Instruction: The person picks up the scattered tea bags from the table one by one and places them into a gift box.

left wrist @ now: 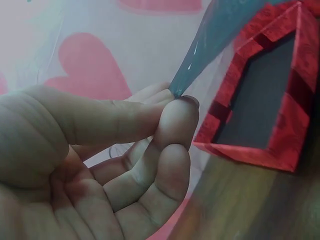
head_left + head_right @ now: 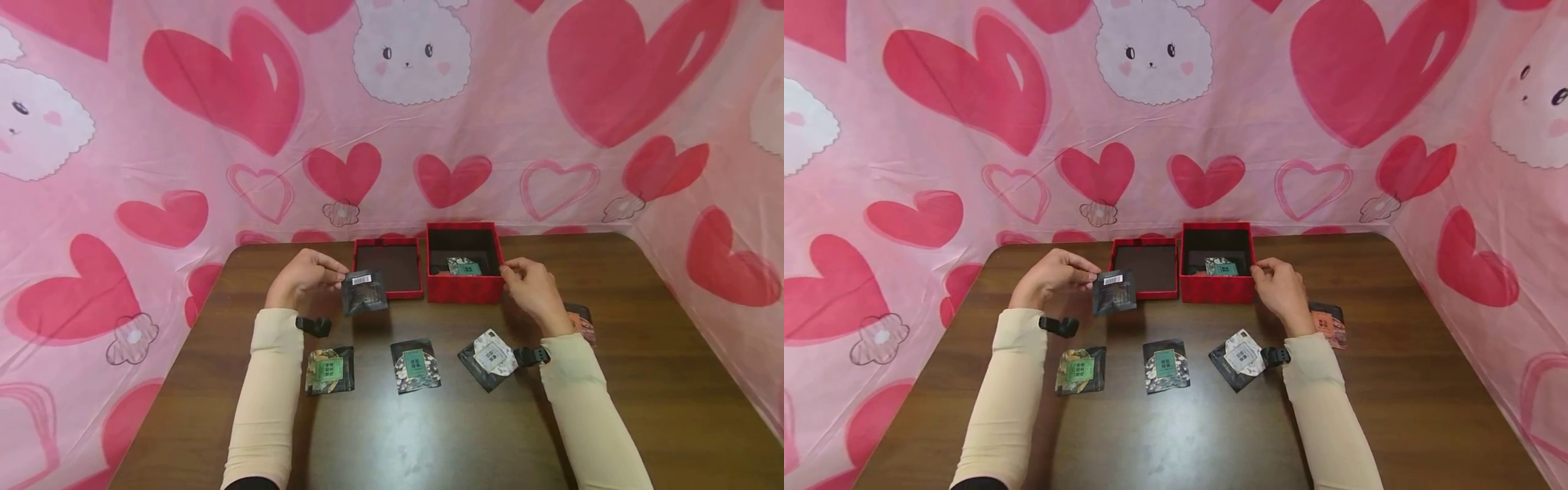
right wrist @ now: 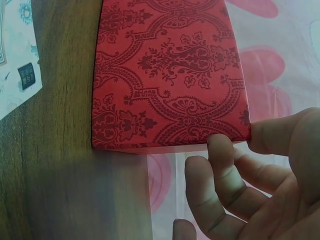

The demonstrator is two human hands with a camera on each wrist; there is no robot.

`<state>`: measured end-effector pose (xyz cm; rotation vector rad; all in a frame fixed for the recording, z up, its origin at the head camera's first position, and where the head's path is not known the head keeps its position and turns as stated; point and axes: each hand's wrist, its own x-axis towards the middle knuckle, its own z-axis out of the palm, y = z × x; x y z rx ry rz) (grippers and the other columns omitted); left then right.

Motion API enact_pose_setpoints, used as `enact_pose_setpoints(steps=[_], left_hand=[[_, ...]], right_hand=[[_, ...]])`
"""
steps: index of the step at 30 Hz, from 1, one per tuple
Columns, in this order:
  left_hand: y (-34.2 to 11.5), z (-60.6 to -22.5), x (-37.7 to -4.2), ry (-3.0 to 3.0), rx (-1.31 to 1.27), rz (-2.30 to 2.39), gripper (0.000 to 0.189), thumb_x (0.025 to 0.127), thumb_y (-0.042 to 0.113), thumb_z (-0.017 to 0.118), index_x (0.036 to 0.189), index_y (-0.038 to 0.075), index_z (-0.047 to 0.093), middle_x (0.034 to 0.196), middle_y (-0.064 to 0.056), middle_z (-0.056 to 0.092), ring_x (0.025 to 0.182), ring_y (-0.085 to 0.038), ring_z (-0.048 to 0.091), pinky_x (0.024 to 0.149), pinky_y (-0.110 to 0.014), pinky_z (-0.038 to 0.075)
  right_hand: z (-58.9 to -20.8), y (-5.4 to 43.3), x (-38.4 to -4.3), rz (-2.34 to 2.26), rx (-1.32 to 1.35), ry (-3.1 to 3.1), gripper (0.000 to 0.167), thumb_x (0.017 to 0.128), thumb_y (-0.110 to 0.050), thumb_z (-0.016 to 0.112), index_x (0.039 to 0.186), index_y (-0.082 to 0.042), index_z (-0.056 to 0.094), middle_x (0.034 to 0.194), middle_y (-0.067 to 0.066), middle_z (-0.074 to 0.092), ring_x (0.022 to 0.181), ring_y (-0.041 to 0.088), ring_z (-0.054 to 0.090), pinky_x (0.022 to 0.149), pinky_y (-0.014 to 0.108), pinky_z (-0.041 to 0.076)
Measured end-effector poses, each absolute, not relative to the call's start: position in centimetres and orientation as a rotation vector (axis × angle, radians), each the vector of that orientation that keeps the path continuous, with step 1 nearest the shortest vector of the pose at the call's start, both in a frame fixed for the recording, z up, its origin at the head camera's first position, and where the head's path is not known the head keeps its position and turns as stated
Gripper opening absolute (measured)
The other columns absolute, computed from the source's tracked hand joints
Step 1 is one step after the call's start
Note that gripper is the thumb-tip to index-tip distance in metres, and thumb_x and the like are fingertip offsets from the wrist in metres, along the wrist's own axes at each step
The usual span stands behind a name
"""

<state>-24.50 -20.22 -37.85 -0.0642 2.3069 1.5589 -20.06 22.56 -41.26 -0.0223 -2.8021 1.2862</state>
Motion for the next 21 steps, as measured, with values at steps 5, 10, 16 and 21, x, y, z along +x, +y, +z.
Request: enact_pose_setpoints(steps=[5, 10, 16, 21], left_hand=[[-19.9, -36.9, -25.1, 2.308, 0.000, 1.538, 0.018, 0.092, -0.003, 0.067, 0.108, -0.009, 0.073, 0.092, -0.016, 0.071, 0.075, -0.028, 0.067, 0.089, -0.053, 0.054], [-19.4, -36.1, -25.7, 2.331, 0.025, 1.531, 0.017, 0.092, -0.002, 0.068, 0.107, -0.009, 0.073, 0.085, -0.013, 0.071, 0.070, -0.022, 0.067, 0.073, -0.037, 0.059], [-18.8, -35.7, -26.3, 2.328, 0.038, 1.572, 0.019, 0.092, -0.002, 0.069, 0.107, -0.012, 0.072, 0.085, -0.012, 0.072, 0.072, -0.023, 0.068, 0.074, -0.036, 0.059], [-18.0, -35.8, -26.4, 2.296, 0.030, 1.631, 0.021, 0.091, -0.004, 0.068, 0.110, -0.013, 0.070, 0.083, -0.013, 0.071, 0.069, -0.020, 0.068, 0.071, -0.034, 0.059]], right_hand=[[-41.2, 22.6, -20.2, 1.280, -0.016, -2.805, 0.041, 0.105, -0.031, 0.053, 0.127, 0.002, 0.062, 0.093, 0.017, 0.071, 0.081, 0.027, 0.065, 0.064, 0.034, 0.049], [-41.3, 22.6, -20.2, 1.272, -0.019, -2.804, 0.041, 0.105, -0.030, 0.053, 0.127, 0.002, 0.062, 0.095, 0.017, 0.071, 0.082, 0.027, 0.066, 0.065, 0.034, 0.049], [-41.2, 22.6, -20.2, 1.282, -0.017, -2.807, 0.041, 0.105, -0.030, 0.052, 0.128, 0.003, 0.062, 0.097, 0.018, 0.071, 0.083, 0.028, 0.066, 0.065, 0.034, 0.049], [-41.3, 22.6, -20.1, 1.294, -0.032, -2.815, 0.042, 0.105, -0.031, 0.052, 0.129, 0.002, 0.061, 0.099, 0.019, 0.070, 0.085, 0.029, 0.065, 0.066, 0.034, 0.049]])
